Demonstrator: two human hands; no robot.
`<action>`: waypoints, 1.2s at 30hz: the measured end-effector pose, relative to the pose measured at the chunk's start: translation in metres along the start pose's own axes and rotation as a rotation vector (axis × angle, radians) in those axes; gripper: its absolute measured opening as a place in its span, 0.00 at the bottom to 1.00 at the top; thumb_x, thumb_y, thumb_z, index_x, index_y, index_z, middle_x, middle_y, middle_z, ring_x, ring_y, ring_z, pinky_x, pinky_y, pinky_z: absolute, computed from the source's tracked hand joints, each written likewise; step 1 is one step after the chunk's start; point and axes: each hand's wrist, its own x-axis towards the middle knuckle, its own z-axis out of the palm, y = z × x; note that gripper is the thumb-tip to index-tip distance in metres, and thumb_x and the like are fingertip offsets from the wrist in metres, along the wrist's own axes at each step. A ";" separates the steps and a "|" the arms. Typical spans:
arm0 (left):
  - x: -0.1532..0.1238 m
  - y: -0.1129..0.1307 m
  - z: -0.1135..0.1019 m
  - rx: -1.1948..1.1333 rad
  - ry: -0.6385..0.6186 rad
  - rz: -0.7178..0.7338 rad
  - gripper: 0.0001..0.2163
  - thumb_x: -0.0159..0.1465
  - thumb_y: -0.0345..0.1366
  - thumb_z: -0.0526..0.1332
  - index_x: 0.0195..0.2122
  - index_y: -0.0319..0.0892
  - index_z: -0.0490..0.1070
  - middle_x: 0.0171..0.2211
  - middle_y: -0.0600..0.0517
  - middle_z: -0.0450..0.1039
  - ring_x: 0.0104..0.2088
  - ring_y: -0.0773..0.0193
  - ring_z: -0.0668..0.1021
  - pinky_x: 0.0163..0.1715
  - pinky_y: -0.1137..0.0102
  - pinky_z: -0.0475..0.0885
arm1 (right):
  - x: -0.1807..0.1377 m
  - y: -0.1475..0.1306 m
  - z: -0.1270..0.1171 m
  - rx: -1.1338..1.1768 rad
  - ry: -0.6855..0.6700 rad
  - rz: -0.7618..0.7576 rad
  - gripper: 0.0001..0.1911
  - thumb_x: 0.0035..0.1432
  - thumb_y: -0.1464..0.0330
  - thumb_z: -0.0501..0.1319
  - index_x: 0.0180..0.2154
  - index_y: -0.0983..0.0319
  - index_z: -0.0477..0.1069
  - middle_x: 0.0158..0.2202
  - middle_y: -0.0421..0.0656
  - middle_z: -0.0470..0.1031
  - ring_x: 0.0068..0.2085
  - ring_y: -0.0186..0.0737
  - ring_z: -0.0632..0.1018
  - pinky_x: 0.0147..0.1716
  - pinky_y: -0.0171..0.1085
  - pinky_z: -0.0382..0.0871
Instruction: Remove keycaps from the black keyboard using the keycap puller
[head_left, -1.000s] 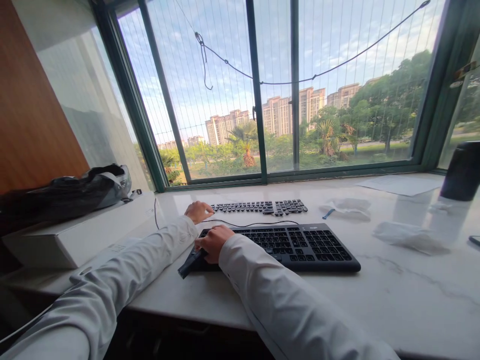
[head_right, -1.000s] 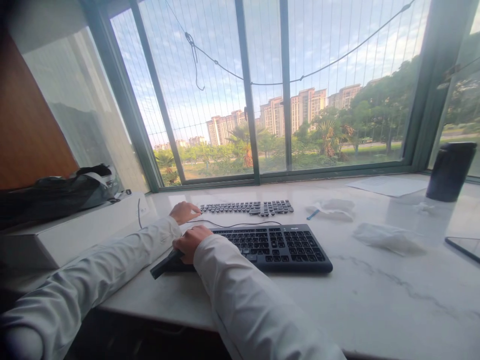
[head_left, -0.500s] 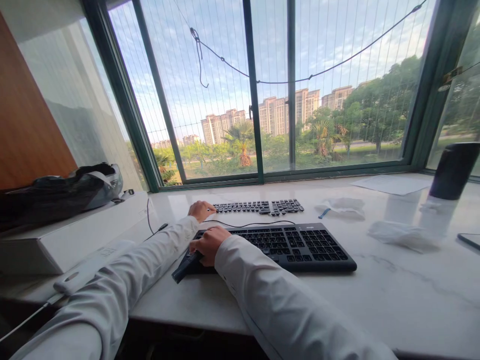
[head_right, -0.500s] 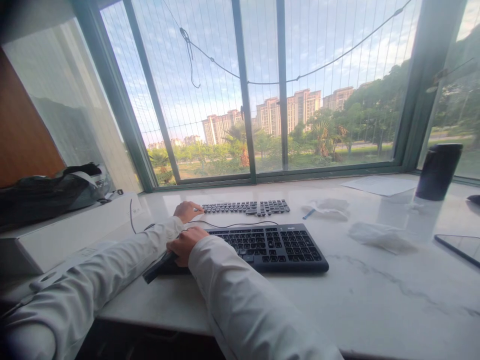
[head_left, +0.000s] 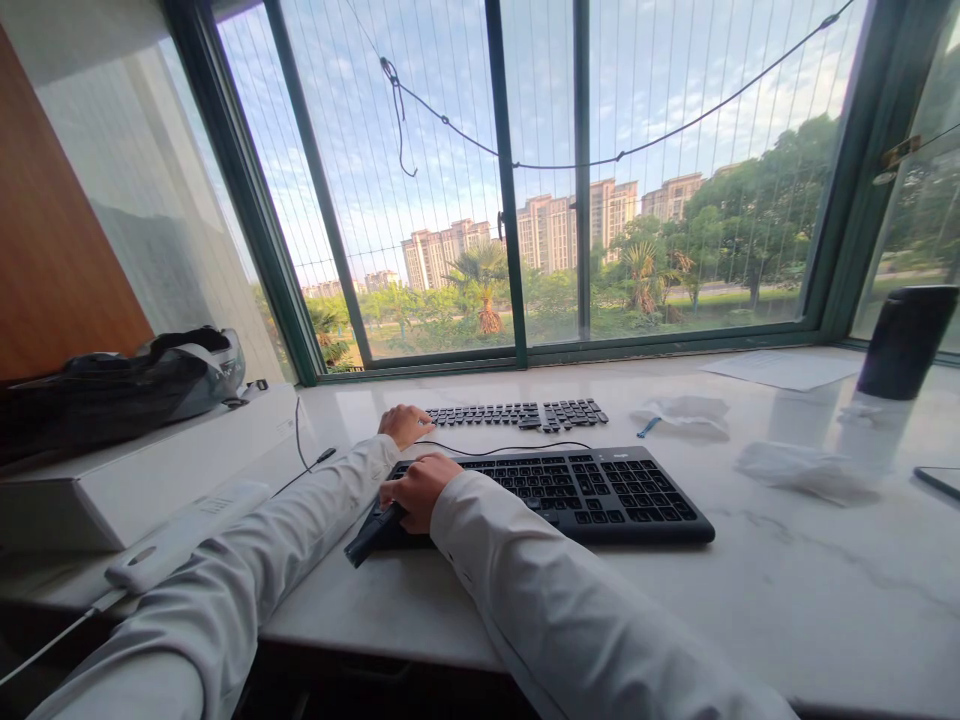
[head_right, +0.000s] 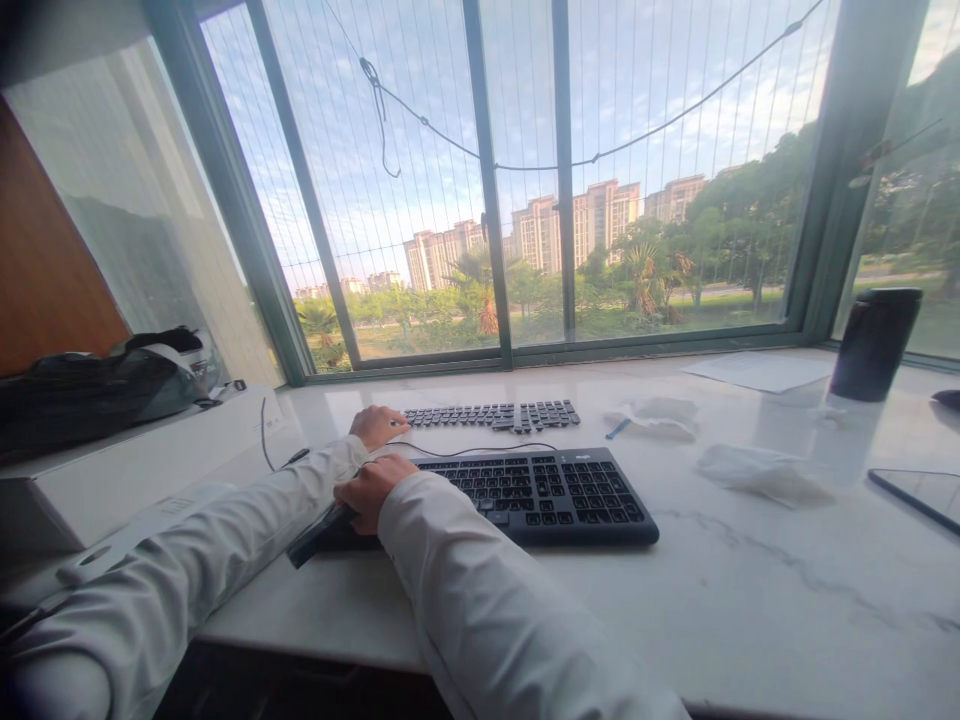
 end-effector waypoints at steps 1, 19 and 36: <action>0.000 0.001 0.000 0.005 -0.003 -0.001 0.14 0.55 0.51 0.61 0.38 0.54 0.80 0.39 0.51 0.80 0.42 0.54 0.78 0.41 0.66 0.71 | 0.000 0.000 0.000 0.003 -0.003 0.003 0.20 0.47 0.64 0.62 0.45 0.56 0.73 0.33 0.47 0.78 0.36 0.49 0.77 0.37 0.44 0.67; -0.001 0.012 -0.014 0.198 -0.090 0.277 0.12 0.59 0.39 0.56 0.34 0.41 0.79 0.37 0.42 0.78 0.39 0.51 0.78 0.40 0.62 0.68 | 0.001 0.000 0.001 -0.026 -0.001 0.007 0.20 0.48 0.63 0.62 0.46 0.54 0.72 0.33 0.46 0.78 0.36 0.47 0.78 0.37 0.42 0.67; -0.001 0.016 -0.013 0.196 -0.077 0.251 0.13 0.61 0.41 0.56 0.35 0.44 0.78 0.36 0.42 0.78 0.40 0.51 0.78 0.41 0.62 0.69 | 0.000 -0.003 -0.007 -0.022 -0.025 0.001 0.19 0.49 0.62 0.61 0.45 0.55 0.72 0.34 0.46 0.78 0.37 0.48 0.78 0.36 0.42 0.67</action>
